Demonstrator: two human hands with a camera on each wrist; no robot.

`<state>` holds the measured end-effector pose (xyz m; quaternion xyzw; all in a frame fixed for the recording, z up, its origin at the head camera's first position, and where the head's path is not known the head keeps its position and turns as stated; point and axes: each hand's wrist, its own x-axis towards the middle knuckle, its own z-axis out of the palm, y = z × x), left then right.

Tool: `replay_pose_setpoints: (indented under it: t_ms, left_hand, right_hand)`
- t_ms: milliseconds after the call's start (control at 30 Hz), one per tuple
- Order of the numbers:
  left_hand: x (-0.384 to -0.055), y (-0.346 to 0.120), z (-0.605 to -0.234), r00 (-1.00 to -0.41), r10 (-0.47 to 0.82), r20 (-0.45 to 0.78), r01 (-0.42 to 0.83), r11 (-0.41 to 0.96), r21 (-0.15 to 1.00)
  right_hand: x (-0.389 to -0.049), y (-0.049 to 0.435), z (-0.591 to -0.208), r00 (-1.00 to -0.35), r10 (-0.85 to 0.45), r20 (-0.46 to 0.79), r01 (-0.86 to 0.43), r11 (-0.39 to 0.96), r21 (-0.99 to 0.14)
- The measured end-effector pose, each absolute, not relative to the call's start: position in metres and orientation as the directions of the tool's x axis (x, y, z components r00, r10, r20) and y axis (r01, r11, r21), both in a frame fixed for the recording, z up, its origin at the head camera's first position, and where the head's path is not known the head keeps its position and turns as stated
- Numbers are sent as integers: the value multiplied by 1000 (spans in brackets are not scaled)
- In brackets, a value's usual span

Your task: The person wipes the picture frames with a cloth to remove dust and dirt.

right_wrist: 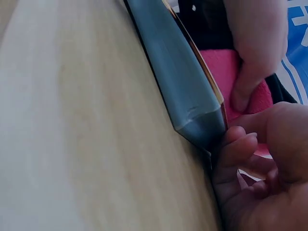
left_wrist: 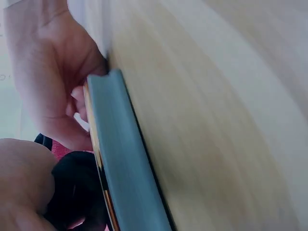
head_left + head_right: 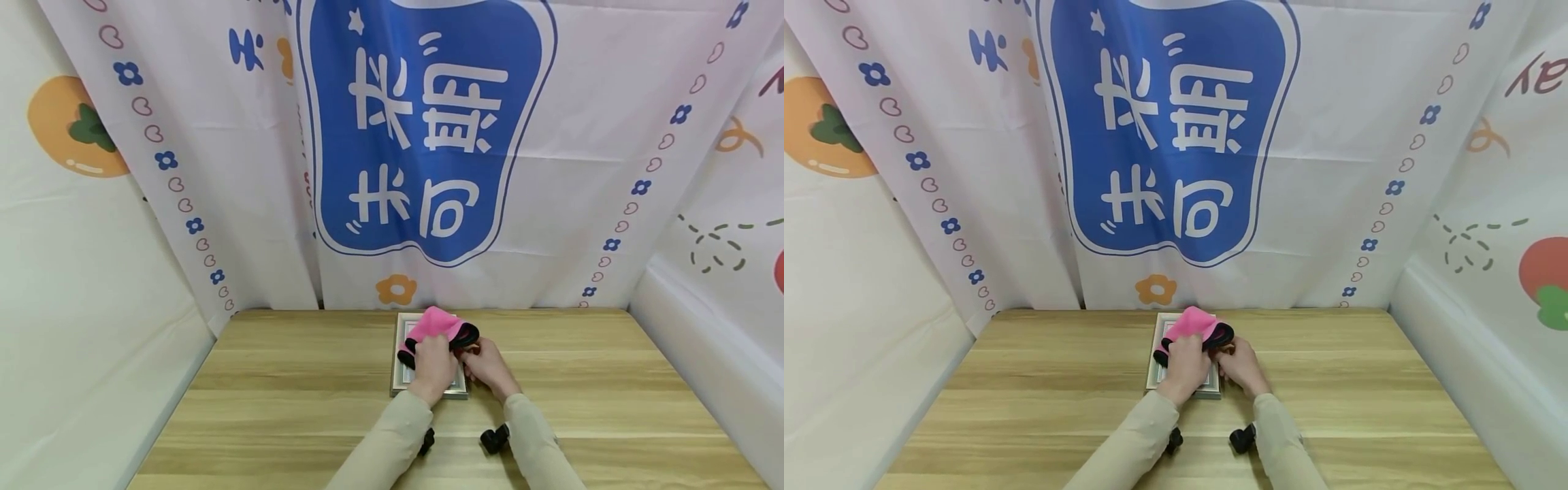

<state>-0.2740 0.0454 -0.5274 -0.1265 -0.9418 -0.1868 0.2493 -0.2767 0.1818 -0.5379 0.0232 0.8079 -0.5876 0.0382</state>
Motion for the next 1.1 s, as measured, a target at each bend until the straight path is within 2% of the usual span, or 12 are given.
replay_pose_setpoints:
  t_ms: [267,567,833,967,1100]
  left_hand:
    - [-274,37,-528,-826,70,559,404,764,502]
    - [-276,28,-521,-869,97,485,430,631,646]
    - [-268,17,-488,-933,105,343,335,599,728]
    - [-266,11,-478,-941,117,319,326,575,750]
    - [-265,3,-469,-932,89,352,331,604,725]
  right_hand:
    - [-279,179,-537,-997,-11,-77,71,293,-954]
    - [-281,181,-537,-996,-2,-85,81,296,-952]
    - [-280,183,-536,-996,-27,-86,75,289,-954]
    - [-279,185,-537,-995,-31,-99,86,283,-955]
    - [-280,184,-539,-994,-23,-103,91,300,-950]
